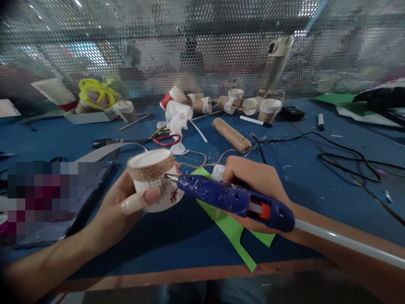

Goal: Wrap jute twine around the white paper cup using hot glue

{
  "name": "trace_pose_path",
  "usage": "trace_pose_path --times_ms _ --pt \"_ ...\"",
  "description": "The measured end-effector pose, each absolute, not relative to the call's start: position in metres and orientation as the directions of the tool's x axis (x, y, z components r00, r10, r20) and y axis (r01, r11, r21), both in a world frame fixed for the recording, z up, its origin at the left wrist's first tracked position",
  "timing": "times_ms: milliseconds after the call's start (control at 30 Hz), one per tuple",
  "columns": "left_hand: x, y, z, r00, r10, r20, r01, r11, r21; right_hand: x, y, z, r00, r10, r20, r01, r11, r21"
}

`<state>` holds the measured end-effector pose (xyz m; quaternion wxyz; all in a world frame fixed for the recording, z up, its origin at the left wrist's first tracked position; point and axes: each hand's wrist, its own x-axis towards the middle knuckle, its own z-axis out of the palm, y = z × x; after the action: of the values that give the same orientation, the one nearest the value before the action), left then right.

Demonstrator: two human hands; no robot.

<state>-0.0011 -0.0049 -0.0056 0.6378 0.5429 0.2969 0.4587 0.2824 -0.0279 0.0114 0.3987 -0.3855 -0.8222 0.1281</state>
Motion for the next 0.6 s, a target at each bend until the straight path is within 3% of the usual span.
trace_pose_path --times_ms 233,600 --pt "-0.0003 -0.0069 -0.0022 0.354 0.929 0.106 -0.173 -0.047 0.984 0.2794 -0.0318 0.0094 -0.356 0.719 0.597 0.541 0.68 -0.495" --pt "-0.0038 -0.003 -0.0053 0.398 0.911 0.112 -0.233 -0.018 0.972 0.2803 -0.0297 0.0126 -0.325 0.745 0.583 0.615 0.635 -0.468"
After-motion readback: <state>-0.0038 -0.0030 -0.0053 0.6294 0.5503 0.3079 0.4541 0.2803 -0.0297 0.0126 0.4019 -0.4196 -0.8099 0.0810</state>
